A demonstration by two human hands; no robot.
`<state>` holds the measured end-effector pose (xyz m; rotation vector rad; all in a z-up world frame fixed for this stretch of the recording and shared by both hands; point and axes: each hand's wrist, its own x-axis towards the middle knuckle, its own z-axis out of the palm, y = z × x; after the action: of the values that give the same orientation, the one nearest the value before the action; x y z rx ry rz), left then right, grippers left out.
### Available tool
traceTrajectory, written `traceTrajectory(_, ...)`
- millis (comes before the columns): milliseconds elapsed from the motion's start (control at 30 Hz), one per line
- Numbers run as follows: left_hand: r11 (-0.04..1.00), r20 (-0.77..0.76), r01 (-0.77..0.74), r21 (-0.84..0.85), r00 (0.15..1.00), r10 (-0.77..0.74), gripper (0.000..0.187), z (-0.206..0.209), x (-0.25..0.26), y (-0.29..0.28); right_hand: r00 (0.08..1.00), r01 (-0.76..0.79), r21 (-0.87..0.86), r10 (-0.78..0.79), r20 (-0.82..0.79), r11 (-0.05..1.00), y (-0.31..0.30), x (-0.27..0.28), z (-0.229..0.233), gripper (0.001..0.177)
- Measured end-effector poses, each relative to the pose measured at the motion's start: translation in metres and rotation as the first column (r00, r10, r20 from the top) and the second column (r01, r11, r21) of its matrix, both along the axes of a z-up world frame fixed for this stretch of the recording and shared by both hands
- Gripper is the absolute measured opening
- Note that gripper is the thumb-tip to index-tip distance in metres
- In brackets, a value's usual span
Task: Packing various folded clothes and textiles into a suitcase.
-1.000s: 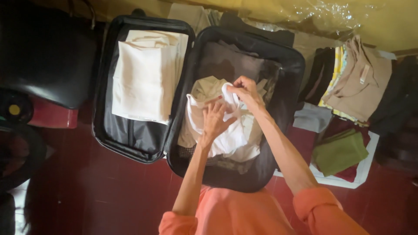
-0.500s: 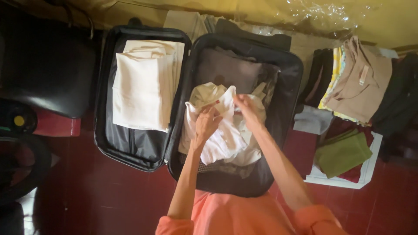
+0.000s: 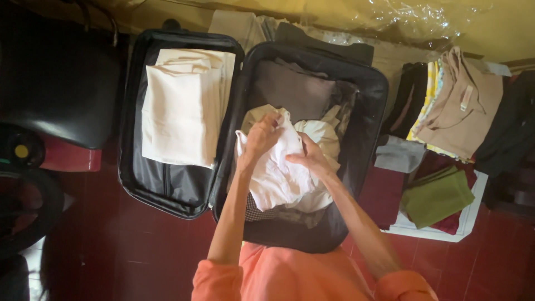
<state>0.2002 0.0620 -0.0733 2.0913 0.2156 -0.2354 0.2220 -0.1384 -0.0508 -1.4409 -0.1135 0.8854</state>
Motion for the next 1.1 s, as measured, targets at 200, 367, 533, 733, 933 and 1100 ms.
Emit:
traceTrajectory(200,0.771,0.348,-0.616,0.16,0.766,0.54,0.043,0.062,-0.095,-0.06,0.989,0.084,-0.216,-0.109,-0.103,0.973,0.0,-0.016,0.003,0.069)
traceTrajectory(367,0.59,0.105,-0.794,0.148,0.605,0.789,0.068,0.008,-0.153,-0.078,0.963,0.197,-0.116,-0.215,-0.16,0.973,-0.006,-0.026,-0.007,0.054)
traceTrajectory(533,0.39,-0.216,-0.893,-0.224,0.436,0.874,0.071,0.027,-0.137,-0.051,0.97,0.153,-0.118,-0.172,-0.171,0.981,-0.012,-0.025,-0.012,0.049)
traceTrajectory(733,0.373,-0.272,-0.879,-0.297,0.452,0.849,0.061,0.03,-0.142,-0.056,0.932,0.209,-0.1,-0.229,-0.281,0.973,-0.017,-0.031,-0.03,0.048)
traceTrajectory(933,0.24,-0.464,-0.653,-0.718,0.706,0.535,0.059,0.049,-0.137,-0.035,0.889,0.233,-0.019,-0.22,-0.402,0.972,-0.03,-0.034,-0.025,0.057)
traceTrajectory(1100,0.002,-0.559,-0.604,-0.797,0.738,0.378,0.059,0.03,-0.146,-0.027,0.838,0.291,0.042,-0.233,-0.494,0.956,-0.041,-0.033,-0.042,0.058)
